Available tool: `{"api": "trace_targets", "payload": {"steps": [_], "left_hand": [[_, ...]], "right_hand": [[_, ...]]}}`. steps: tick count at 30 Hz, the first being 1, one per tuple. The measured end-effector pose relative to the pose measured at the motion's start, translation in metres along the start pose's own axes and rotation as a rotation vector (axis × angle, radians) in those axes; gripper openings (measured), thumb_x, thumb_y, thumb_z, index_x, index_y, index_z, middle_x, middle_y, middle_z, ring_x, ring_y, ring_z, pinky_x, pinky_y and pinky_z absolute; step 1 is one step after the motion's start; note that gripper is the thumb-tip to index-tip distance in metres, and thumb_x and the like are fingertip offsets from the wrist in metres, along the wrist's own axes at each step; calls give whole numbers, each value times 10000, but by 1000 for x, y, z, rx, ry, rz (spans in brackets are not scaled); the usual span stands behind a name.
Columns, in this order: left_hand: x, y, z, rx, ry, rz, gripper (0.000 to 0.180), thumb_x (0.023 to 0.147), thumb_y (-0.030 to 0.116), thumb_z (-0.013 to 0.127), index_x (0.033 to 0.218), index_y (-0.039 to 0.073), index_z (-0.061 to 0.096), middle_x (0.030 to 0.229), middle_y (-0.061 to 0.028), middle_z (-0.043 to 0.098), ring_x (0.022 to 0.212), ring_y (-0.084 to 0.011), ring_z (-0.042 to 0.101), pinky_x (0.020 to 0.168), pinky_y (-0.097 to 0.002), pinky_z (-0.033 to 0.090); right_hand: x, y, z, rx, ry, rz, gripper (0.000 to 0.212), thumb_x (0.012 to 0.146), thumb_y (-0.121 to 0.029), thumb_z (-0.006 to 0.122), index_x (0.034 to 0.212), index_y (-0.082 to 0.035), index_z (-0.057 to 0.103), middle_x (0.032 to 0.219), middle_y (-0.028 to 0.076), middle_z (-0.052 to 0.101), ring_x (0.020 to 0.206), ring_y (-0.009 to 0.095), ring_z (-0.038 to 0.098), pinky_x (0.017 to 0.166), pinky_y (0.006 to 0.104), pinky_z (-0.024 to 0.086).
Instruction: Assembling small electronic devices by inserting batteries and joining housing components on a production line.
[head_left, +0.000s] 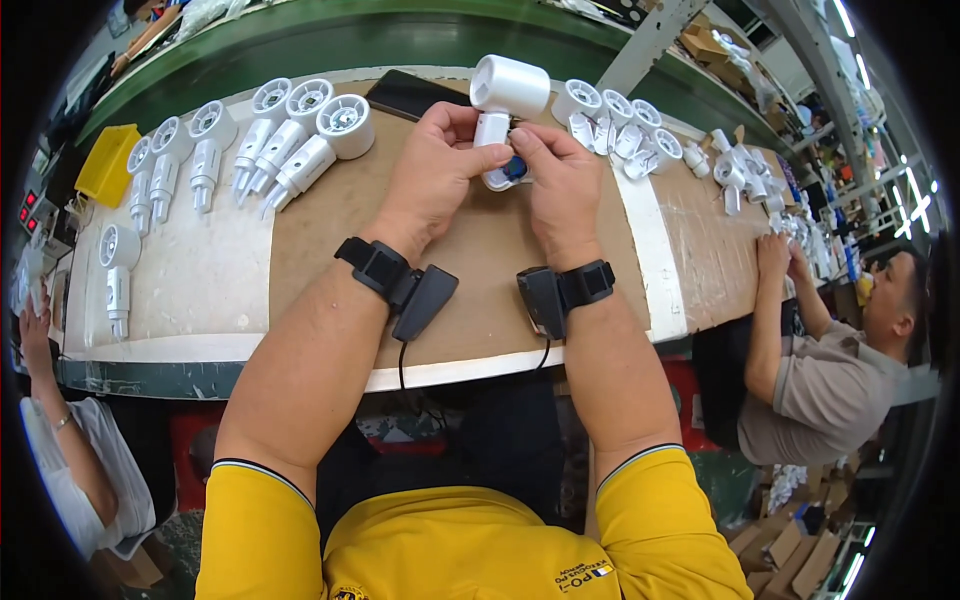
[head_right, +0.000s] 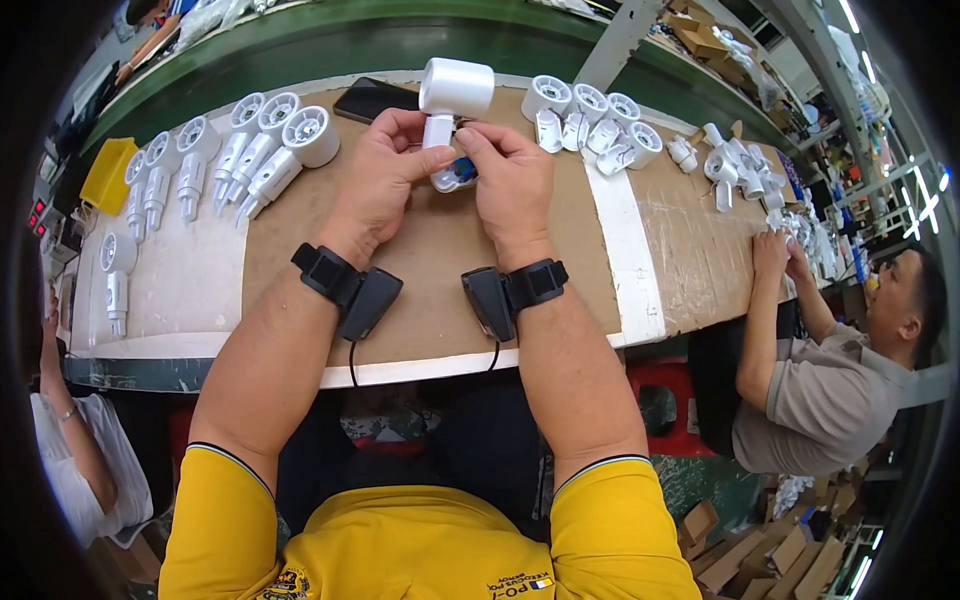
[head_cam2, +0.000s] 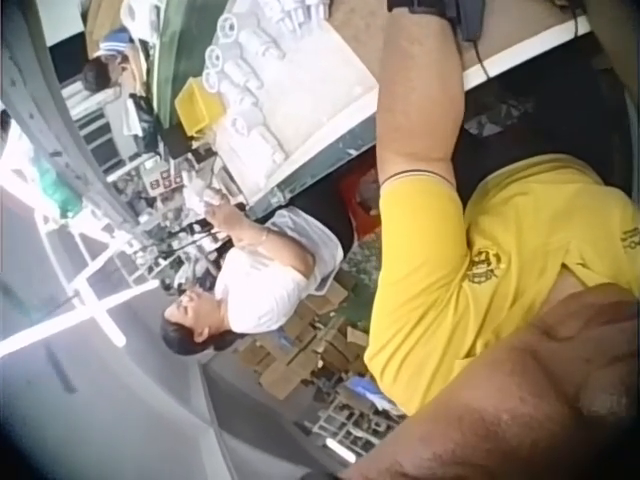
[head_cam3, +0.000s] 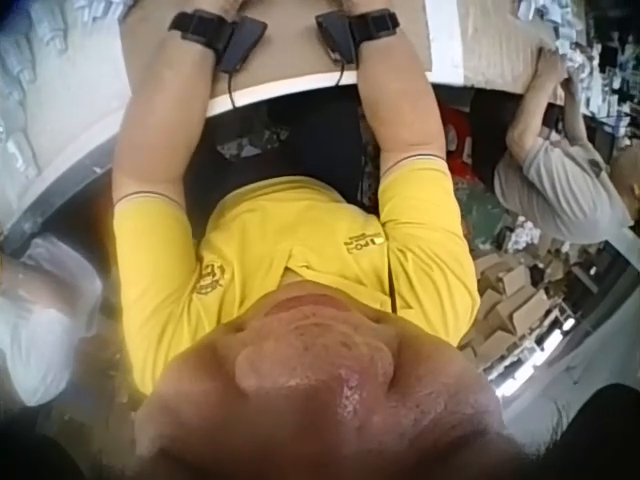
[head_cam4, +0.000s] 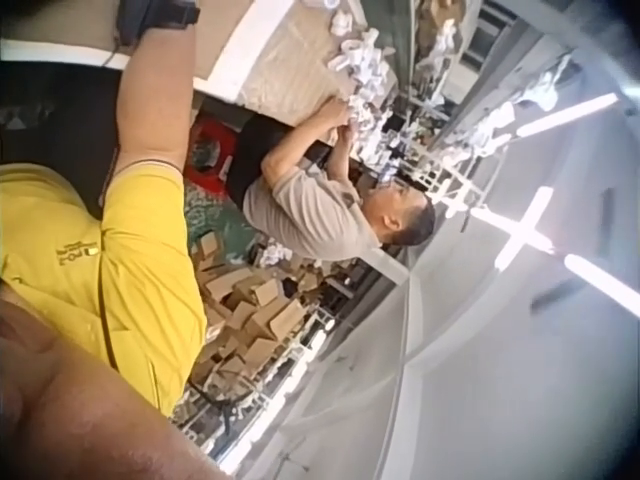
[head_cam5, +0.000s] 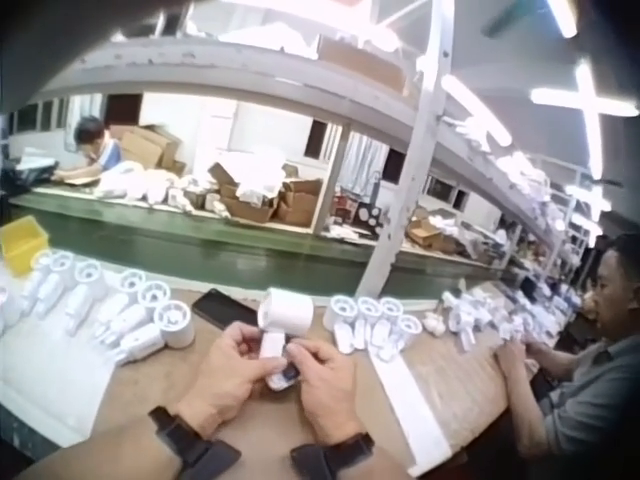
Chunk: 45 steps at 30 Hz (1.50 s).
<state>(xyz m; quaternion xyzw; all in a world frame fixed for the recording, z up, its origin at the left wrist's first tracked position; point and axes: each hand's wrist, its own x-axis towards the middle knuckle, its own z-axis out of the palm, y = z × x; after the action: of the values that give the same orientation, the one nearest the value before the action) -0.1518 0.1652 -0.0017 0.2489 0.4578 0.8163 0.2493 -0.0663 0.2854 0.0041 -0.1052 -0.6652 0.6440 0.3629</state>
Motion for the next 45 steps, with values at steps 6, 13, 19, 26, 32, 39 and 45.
{"api": "trace_targets", "payload": {"steps": [6, 13, 19, 26, 32, 39, 45], "left_hand": [[-9, 7, 16, 154, 92, 157, 408, 823, 68, 800, 1162, -28, 595, 1057, -107, 697, 935, -166, 671, 808, -295, 563], [-14, 12, 21, 341, 183, 220, 408, 827, 78, 812, 1165, -35, 613, 1045, -109, 707, 923, -155, 678, 791, -294, 572], [-14, 7, 22, 362, 244, 283, 414, 773, 169, 831, 1085, -47, 665, 961, -161, 738, 853, -201, 714, 781, -319, 576], [-3, 0, 7, 104, 138, 113, 344, 853, 138, 771, 1113, -55, 656, 972, -123, 736, 850, -197, 712, 766, -315, 572], [5, 4, -15, -85, -5, -194, 266, 926, 123, 704, 1131, -41, 659, 970, -91, 723, 818, -190, 701, 750, -315, 568], [14, -7, -11, -90, -178, -282, 228, 968, 176, 638, 1129, 19, 673, 988, -71, 713, 864, -178, 693, 761, -328, 580], [5, 6, -28, 36, -102, -312, 241, 982, 154, 608, 1169, 10, 655, 1002, -54, 713, 856, -149, 699, 761, -304, 589]], "right_hand": [[4, 6, -5, 262, -21, 117, 183, 964, -81, 673, 1110, 25, 699, 1016, 78, 717, 908, 141, 651, 841, 268, 512], [5, 11, -6, 420, -61, 157, 197, 975, -67, 650, 1141, 36, 674, 1037, 85, 709, 919, 164, 655, 853, 297, 524], [6, 15, -9, 462, -55, 205, 217, 984, -65, 630, 1173, 37, 660, 1076, 99, 698, 955, 188, 662, 888, 330, 531], [3, 4, -7, 0, -58, -32, 188, 946, -45, 686, 1114, 38, 696, 1004, 98, 730, 888, 146, 682, 819, 273, 551], [2, 2, -8, -399, -97, -220, 171, 920, -44, 709, 1074, 29, 726, 945, 85, 748, 845, 119, 692, 756, 247, 553], [-2, -1, -22, -553, -59, -264, 193, 913, -104, 697, 1069, 1, 743, 969, 118, 761, 866, 186, 717, 788, 314, 563], [-4, 6, -3, -483, -79, -359, 149, 858, -58, 676, 981, 10, 727, 899, 189, 720, 807, 305, 705, 748, 368, 551]]}}
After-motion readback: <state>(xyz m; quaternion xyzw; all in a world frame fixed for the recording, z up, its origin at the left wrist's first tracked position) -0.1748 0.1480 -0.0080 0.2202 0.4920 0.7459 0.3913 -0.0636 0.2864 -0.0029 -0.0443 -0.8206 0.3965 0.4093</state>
